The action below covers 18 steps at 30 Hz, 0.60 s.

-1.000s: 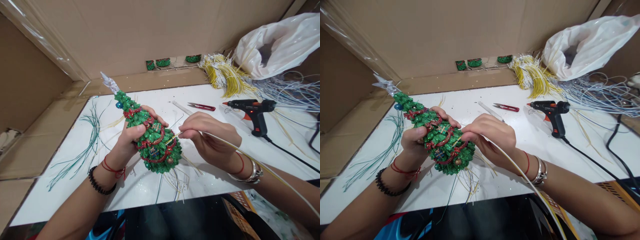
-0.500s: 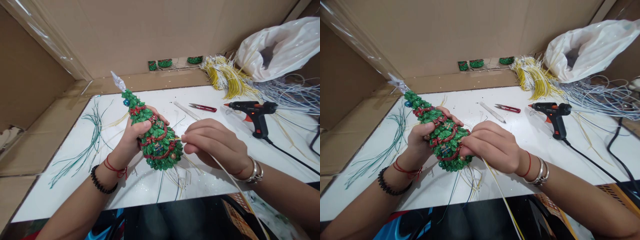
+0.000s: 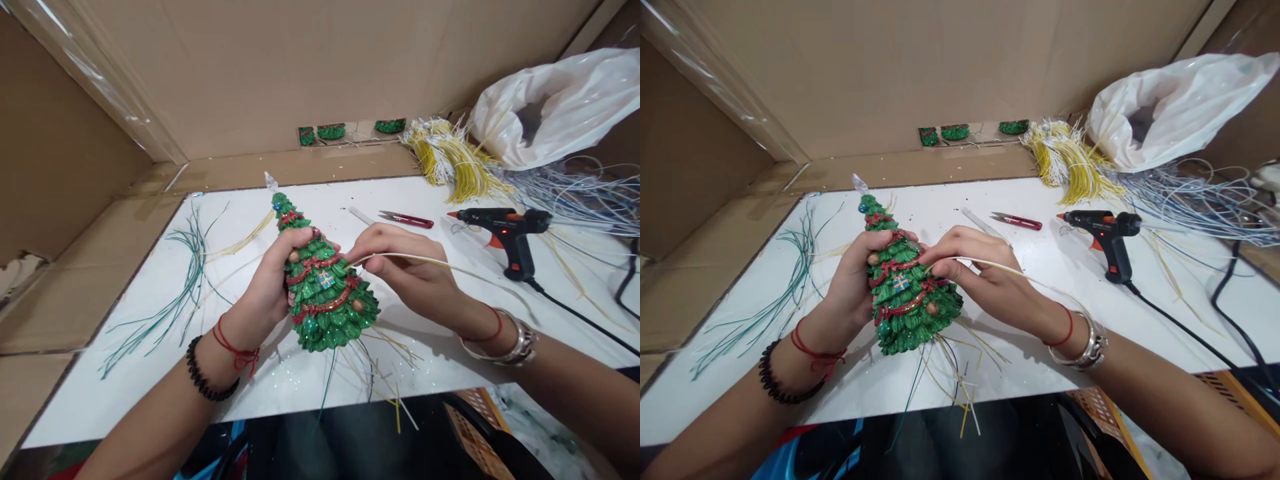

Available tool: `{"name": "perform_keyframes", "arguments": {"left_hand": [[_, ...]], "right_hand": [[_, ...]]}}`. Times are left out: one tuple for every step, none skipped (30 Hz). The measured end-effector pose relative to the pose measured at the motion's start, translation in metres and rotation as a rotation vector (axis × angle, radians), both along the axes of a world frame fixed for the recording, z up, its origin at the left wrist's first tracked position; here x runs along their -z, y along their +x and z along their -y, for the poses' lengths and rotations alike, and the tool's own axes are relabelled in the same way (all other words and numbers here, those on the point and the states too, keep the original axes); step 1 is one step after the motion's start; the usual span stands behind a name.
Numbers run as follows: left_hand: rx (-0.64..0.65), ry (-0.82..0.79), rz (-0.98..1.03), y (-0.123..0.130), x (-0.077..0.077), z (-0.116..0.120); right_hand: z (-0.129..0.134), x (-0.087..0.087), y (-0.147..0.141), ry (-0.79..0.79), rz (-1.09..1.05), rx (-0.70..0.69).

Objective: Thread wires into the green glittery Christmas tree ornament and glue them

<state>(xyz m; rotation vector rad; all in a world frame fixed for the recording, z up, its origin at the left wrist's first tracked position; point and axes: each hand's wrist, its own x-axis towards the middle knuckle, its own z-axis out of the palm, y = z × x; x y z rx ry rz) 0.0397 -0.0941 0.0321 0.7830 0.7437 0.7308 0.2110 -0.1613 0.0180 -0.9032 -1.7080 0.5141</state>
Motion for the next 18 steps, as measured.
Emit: {"name": "perform_keyframes", "arguments": {"left_hand": [[0.003, -0.045, -0.017, 0.000, 0.000, 0.000], [0.008, -0.088, -0.031, 0.001, 0.001, 0.000], [0.013, -0.128, -0.040, 0.001, 0.002, 0.000], [0.014, -0.164, -0.041, 0.002, 0.003, 0.001], [0.009, -0.193, -0.034, 0.003, 0.006, 0.001], [0.001, -0.215, -0.021, 0.004, 0.008, 0.002], [-0.008, -0.235, -0.004, 0.004, 0.010, 0.002], [-0.011, -0.258, 0.017, 0.005, 0.013, 0.002], [-0.013, -0.278, 0.038, 0.006, 0.014, 0.003], [-0.014, -0.289, 0.056, 0.006, 0.016, 0.003], [-0.015, -0.292, 0.065, 0.007, 0.017, 0.002], [-0.017, -0.287, 0.066, 0.007, 0.017, 0.002], [-0.023, -0.283, 0.059, 0.008, 0.017, 0.002], [-0.033, -0.280, 0.050, 0.008, 0.016, 0.001], [-0.048, -0.284, 0.044, 0.008, 0.015, 0.001], [-0.063, -0.298, 0.045, 0.009, 0.014, 0.001], [-0.080, -0.319, 0.048, 0.009, 0.013, 0.000], [-0.094, -0.344, 0.053, 0.010, 0.013, 0.000]], "right_hand": [[0.000, -0.001, -0.001, -0.063, -0.047, 0.012], [-0.001, -0.001, -0.001, -0.115, -0.102, 0.034], [-0.002, -0.002, -0.002, -0.158, -0.151, 0.062], [-0.004, -0.002, -0.002, -0.189, -0.188, 0.091], [-0.006, -0.001, -0.002, -0.208, -0.203, 0.113], [-0.009, -0.001, -0.001, -0.218, -0.194, 0.122], [-0.012, 0.001, 0.001, -0.223, -0.171, 0.124], [-0.014, 0.002, 0.003, -0.225, -0.145, 0.122], [-0.017, 0.004, 0.005, -0.224, -0.122, 0.115], [-0.019, 0.005, 0.006, -0.220, -0.102, 0.103], [-0.020, 0.007, 0.008, -0.219, -0.083, 0.086], [-0.021, 0.008, 0.008, -0.218, -0.070, 0.072], [-0.022, 0.009, 0.008, -0.225, -0.061, 0.059], [-0.021, 0.010, 0.008, -0.241, -0.056, 0.047], [-0.021, 0.010, 0.007, -0.270, -0.059, 0.037], [-0.021, 0.010, 0.006, -0.312, -0.072, 0.030], [-0.021, 0.011, 0.005, -0.359, -0.094, 0.019], [-0.022, 0.011, 0.005, -0.405, -0.121, 0.003]]}}
